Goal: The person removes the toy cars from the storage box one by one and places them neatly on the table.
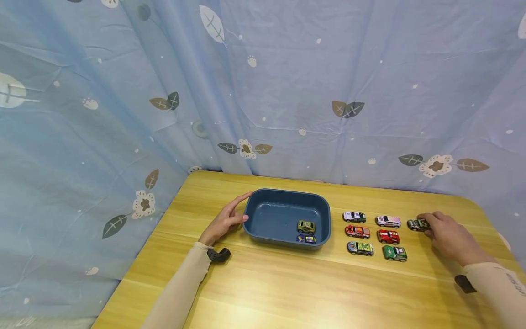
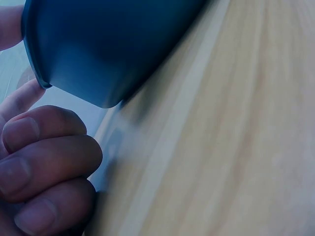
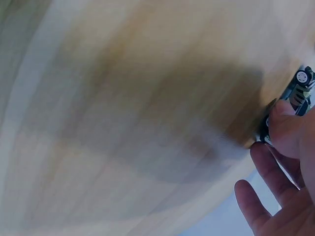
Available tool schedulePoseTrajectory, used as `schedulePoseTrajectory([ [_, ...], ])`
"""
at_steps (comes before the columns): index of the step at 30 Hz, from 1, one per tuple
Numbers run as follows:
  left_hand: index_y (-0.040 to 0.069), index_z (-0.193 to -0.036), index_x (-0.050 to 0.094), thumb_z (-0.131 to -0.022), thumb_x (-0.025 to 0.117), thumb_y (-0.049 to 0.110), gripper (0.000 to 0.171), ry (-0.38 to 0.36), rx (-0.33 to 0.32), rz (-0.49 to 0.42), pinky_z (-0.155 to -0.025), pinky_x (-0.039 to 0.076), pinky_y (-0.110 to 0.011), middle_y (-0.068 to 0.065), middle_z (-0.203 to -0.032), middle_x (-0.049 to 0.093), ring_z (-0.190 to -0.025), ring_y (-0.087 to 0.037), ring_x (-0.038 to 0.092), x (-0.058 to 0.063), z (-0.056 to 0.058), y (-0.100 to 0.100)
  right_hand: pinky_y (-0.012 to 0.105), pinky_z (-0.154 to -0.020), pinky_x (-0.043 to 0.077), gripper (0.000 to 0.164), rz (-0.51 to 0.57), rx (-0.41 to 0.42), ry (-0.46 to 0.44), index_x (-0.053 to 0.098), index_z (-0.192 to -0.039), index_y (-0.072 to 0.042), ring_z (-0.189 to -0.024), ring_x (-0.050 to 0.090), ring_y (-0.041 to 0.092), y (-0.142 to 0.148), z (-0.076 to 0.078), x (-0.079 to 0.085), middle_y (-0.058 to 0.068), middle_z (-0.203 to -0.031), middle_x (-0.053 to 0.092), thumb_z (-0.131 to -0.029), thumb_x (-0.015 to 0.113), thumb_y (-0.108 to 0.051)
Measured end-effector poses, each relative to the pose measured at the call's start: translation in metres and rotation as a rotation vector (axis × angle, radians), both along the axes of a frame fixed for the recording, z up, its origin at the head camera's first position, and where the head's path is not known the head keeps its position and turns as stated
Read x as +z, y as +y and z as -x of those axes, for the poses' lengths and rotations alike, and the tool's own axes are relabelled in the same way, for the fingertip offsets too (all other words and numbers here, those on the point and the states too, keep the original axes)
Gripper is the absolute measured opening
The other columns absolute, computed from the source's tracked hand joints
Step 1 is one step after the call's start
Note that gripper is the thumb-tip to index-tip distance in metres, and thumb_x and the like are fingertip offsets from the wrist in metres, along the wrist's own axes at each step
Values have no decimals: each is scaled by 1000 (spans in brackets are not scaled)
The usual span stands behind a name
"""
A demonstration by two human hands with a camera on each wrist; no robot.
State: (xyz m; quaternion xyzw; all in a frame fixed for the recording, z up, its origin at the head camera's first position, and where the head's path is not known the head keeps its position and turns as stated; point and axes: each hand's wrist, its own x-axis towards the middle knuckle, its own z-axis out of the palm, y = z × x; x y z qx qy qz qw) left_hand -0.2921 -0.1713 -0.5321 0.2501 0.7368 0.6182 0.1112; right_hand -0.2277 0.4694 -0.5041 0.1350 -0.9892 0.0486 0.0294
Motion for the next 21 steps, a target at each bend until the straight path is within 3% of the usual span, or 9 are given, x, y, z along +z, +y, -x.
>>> schedulePoseTrajectory([
  [5,31,-165,39,-103,66,13,70,3,1,-1,-47,27,-27,5,-51,32,-43,-17,26,0,1,0,72,-86,50,61,2,26,8,47,-139,13,-100,61,61,1,-2,-2,44,-115,57,-86,76,7],
  [13,28,-166,38,-103,65,13,70,7,-9,-3,-46,27,-28,4,-51,32,-42,-18,26,-1,0,-1,72,-87,50,67,23,22,-14,41,-144,15,-101,60,61,2,-3,-2,45,-115,57,-87,76,5],
  [21,31,-165,39,-103,67,15,69,10,0,2,-46,27,-27,2,-52,32,-42,-16,26,-1,1,0,74,-87,47,80,64,1,-10,31,-149,20,-104,56,64,7,-7,-4,49,-118,56,-88,79,4],
])
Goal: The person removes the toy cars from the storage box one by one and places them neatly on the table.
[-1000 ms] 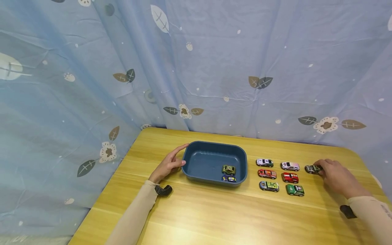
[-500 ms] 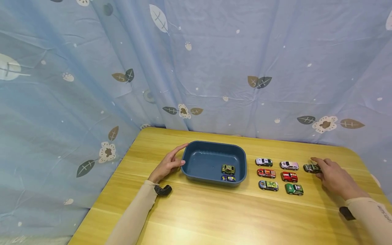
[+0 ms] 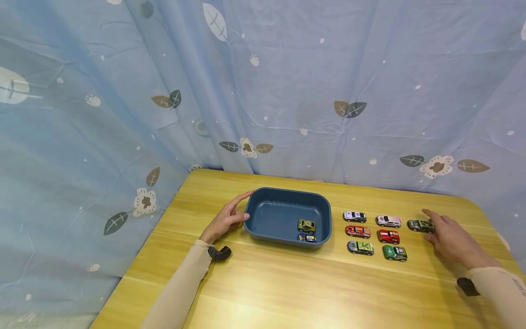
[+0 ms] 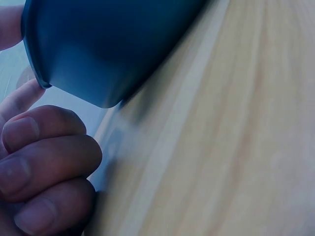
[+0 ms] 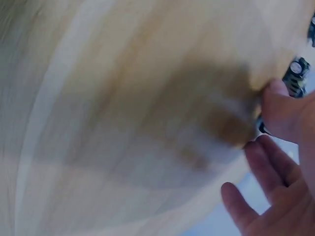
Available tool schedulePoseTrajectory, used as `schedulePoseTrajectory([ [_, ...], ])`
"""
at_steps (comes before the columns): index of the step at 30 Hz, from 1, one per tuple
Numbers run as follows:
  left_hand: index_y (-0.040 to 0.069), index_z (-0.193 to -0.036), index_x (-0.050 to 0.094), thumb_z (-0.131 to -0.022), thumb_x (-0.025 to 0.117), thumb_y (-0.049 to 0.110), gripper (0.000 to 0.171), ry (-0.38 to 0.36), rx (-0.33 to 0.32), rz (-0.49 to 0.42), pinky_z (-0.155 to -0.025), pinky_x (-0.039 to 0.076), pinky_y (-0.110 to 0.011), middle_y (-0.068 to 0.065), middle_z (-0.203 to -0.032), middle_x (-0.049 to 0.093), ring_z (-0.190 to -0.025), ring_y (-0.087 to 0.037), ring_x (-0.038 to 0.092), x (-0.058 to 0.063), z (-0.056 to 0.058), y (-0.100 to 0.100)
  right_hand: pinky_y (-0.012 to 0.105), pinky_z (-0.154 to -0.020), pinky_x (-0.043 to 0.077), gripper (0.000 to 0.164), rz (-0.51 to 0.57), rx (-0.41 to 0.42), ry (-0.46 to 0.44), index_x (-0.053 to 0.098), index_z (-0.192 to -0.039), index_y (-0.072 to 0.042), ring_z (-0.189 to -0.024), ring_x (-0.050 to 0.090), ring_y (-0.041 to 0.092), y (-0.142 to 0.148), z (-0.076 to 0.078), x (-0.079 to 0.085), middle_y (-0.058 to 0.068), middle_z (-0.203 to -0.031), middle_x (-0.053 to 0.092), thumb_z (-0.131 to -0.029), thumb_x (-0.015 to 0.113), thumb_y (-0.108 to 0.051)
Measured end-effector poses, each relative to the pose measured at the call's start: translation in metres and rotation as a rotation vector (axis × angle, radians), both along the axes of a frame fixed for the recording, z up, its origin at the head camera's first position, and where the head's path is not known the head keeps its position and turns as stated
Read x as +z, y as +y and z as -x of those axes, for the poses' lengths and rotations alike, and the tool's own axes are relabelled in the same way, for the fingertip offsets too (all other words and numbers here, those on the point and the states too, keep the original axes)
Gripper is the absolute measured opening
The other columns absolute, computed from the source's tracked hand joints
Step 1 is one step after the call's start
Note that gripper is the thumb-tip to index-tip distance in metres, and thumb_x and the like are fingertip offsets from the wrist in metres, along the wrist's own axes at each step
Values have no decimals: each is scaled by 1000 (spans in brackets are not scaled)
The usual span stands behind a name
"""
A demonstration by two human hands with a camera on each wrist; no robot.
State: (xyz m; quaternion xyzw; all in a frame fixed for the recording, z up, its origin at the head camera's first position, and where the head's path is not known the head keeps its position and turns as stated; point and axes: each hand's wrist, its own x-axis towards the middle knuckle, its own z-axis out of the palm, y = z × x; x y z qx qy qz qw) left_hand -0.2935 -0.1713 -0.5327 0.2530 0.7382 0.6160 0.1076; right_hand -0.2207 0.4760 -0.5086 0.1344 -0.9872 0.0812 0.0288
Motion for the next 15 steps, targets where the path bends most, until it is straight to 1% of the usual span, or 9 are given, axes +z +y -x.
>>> schedulePoseTrajectory([
  [4,32,-165,39,-103,67,16,70,-8,-3,0,-46,27,-27,1,-53,32,-42,-16,26,-1,0,1,76,-90,43,92,34,-8,-18,19,-156,19,-109,49,67,7,-5,1,53,-125,49,-91,80,-2],
  [5,32,-165,39,-103,67,16,70,-10,-2,3,-47,28,-27,1,-53,32,-42,-16,27,-1,-1,1,77,-91,41,93,50,-19,-35,15,-158,18,-112,46,68,7,-7,2,55,-128,45,-93,78,-5],
  [6,32,-165,39,-103,67,16,70,-12,-1,5,-47,28,-27,1,-53,33,-42,-16,27,-1,-1,1,77,-91,40,92,63,-21,-33,14,-159,17,-113,44,68,7,-7,4,55,-129,43,-96,76,-7],
  [8,31,-165,39,-103,67,15,70,-16,-1,7,-46,28,-27,2,-53,33,-42,-15,27,-1,-1,1,76,-90,39,85,96,-12,3,17,-159,17,-113,43,67,3,-6,9,54,-130,42,-100,72,-10],
  [10,32,-165,39,-103,67,15,71,-17,3,3,-46,28,-27,3,-53,33,-43,-15,27,1,-2,1,77,-92,37,78,126,2,40,20,-160,16,-115,42,67,-7,-2,18,53,-133,43,-105,67,-14],
  [12,31,-165,39,-102,67,14,71,-18,5,-4,-46,27,-27,4,-53,33,-43,-14,27,2,-2,1,77,-94,35,70,173,30,85,26,-158,16,-118,43,68,-23,5,29,50,-137,44,-108,63,-17],
  [15,31,-165,39,-102,67,13,71,-16,7,-14,-46,27,-26,5,-52,33,-42,-14,27,3,-2,1,78,-98,32,60,254,58,90,36,-153,15,-126,40,68,-54,13,49,46,-144,43,-111,56,-21],
])
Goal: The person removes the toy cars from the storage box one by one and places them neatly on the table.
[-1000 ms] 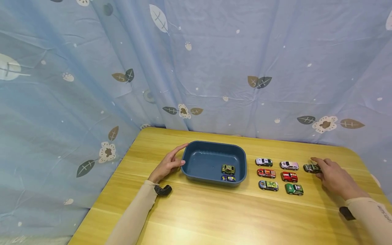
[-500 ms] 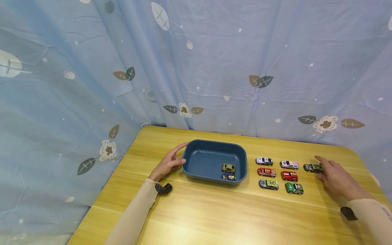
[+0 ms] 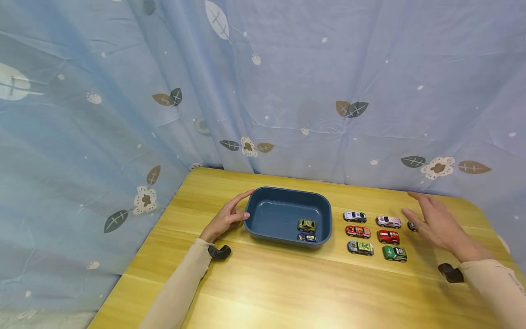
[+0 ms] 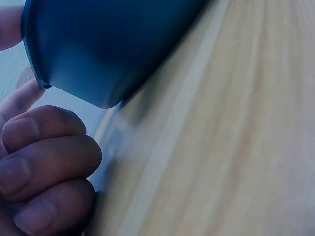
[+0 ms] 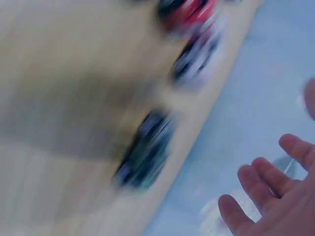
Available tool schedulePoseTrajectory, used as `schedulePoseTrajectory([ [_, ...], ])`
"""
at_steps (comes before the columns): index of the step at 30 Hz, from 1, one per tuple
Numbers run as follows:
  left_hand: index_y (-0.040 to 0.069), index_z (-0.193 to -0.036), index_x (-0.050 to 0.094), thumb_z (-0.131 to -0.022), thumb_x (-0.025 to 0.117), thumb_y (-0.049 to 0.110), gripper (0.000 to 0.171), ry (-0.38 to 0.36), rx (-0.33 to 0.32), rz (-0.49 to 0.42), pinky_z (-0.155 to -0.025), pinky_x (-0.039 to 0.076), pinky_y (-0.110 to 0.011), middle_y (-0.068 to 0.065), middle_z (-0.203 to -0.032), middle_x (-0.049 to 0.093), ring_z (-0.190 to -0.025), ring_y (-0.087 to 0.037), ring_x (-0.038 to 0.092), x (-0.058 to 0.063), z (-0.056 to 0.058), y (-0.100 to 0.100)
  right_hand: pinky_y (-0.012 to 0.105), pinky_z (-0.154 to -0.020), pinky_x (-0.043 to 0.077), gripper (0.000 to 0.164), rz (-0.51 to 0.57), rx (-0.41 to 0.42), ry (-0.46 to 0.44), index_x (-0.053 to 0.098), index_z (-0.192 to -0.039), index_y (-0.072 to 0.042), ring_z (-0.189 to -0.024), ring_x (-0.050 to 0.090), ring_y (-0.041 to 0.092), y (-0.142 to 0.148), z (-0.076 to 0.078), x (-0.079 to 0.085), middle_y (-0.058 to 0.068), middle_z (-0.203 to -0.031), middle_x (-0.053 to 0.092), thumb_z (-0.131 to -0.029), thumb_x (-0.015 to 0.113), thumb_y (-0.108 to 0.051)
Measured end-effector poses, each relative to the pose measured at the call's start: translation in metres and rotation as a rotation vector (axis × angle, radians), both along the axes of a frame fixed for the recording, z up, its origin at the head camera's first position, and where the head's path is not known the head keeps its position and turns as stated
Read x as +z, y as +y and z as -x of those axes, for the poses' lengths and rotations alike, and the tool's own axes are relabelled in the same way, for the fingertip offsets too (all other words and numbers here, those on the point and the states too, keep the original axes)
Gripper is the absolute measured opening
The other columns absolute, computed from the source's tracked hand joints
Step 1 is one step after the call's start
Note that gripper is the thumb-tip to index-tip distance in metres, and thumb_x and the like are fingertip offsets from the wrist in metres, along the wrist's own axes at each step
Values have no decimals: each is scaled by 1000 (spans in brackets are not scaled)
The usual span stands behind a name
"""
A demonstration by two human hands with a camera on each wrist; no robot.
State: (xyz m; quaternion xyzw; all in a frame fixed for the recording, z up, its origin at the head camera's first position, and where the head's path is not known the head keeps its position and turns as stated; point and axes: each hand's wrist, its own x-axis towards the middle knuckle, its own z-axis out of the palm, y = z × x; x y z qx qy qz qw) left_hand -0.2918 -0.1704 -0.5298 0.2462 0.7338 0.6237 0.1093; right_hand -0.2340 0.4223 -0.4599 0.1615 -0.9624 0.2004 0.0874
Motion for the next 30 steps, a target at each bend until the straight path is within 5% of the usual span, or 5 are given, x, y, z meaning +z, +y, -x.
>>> schedulePoseTrajectory([
  [7,32,-165,39,-103,66,13,71,8,-2,11,-47,28,-26,6,-52,34,-42,-14,27,-2,0,0,80,-100,27,37,96,79,-61,67,-127,-3,-141,30,65,-84,11,24,38,-159,34,-105,65,-33],
  [14,35,-164,40,-102,67,14,71,-7,-1,10,-45,27,-27,5,-51,33,-42,-18,26,0,1,-1,81,-107,25,26,74,179,-120,73,-112,-18,-149,24,60,-152,30,38,28,-169,27,-99,74,-41],
  [23,29,-165,39,-103,67,14,70,4,-15,-2,-45,28,-28,2,-50,34,-41,-19,27,0,1,-1,79,-111,29,22,-150,323,-66,74,-96,-25,-153,24,52,-210,40,33,28,-169,29,-88,86,-41],
  [30,29,-165,39,-103,67,15,69,2,-18,-16,-44,27,-28,5,-50,34,-40,-18,27,0,1,-1,77,-117,25,21,-285,365,-137,76,-84,-26,-157,16,56,-241,44,27,30,-170,27,-80,92,-39],
])
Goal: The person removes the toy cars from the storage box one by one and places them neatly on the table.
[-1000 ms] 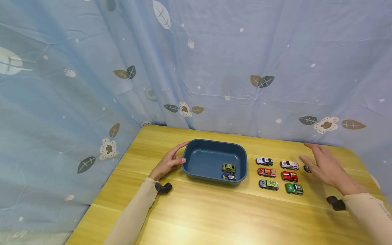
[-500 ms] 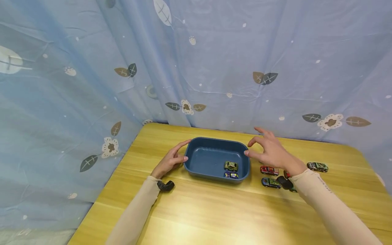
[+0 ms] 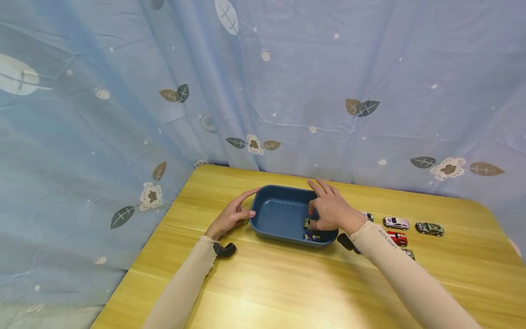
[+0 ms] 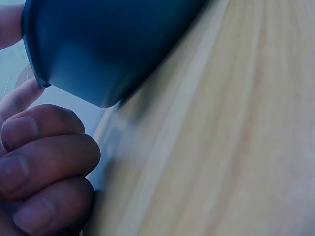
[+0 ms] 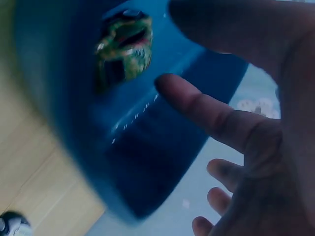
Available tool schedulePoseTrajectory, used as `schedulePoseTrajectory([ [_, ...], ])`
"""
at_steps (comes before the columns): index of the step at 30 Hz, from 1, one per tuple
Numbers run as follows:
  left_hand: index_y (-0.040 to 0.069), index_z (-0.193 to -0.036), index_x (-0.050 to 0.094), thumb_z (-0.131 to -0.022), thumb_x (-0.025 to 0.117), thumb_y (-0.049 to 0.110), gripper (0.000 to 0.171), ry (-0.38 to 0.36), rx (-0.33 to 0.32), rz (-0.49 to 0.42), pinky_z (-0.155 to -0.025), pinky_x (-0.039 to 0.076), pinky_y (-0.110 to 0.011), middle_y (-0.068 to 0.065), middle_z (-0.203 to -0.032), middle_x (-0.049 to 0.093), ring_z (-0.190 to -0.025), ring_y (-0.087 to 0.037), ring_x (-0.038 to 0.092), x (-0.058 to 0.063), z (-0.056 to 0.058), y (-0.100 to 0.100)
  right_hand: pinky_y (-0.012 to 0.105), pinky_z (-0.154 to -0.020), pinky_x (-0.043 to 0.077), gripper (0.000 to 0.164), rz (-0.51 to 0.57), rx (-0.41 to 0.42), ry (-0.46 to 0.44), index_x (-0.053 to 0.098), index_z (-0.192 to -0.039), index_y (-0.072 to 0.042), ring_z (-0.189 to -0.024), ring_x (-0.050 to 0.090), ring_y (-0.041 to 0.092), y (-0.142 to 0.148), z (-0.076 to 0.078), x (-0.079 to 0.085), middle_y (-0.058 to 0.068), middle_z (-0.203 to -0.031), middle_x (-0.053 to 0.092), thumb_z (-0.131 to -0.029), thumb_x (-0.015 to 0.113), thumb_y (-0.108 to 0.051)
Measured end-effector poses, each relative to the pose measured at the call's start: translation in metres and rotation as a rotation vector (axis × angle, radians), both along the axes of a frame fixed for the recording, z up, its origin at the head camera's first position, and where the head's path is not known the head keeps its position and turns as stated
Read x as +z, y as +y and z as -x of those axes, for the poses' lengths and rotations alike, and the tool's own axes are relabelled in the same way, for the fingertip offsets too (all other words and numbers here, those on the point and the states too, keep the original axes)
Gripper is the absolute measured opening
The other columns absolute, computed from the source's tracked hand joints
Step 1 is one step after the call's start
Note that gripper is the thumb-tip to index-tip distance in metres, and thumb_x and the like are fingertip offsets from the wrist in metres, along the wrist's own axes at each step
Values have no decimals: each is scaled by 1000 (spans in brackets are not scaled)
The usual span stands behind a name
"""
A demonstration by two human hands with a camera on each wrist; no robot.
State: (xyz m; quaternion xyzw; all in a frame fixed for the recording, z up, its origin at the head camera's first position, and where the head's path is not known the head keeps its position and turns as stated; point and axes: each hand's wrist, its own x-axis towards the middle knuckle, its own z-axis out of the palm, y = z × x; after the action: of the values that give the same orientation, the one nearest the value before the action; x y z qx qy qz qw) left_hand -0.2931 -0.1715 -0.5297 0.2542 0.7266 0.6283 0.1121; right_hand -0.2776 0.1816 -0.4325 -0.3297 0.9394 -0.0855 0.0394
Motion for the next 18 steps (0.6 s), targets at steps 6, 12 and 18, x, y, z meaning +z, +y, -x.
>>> schedulePoseTrajectory([
  [6,29,-166,39,-104,66,12,70,-8,-12,-5,-45,27,-27,5,-50,34,-40,-18,27,-1,1,3,74,-120,25,21,-119,-7,-49,77,-83,-26,-159,12,55,-12,1,-3,30,-170,25,-79,94,-38],
  [12,30,-165,40,-103,67,13,70,-12,-5,10,-45,27,-28,2,-52,33,-42,-19,27,-2,-1,3,73,-120,26,21,-149,-12,-53,77,-82,-23,-159,12,55,-13,2,-4,31,-170,25,-78,95,-36],
  [18,32,-165,40,-103,67,13,70,-15,2,-3,-45,27,-27,5,-51,33,-41,-17,27,-2,1,0,73,-119,28,21,-164,-3,-22,78,-79,-23,-158,15,55,-14,5,-6,30,-170,26,-76,96,-33],
])
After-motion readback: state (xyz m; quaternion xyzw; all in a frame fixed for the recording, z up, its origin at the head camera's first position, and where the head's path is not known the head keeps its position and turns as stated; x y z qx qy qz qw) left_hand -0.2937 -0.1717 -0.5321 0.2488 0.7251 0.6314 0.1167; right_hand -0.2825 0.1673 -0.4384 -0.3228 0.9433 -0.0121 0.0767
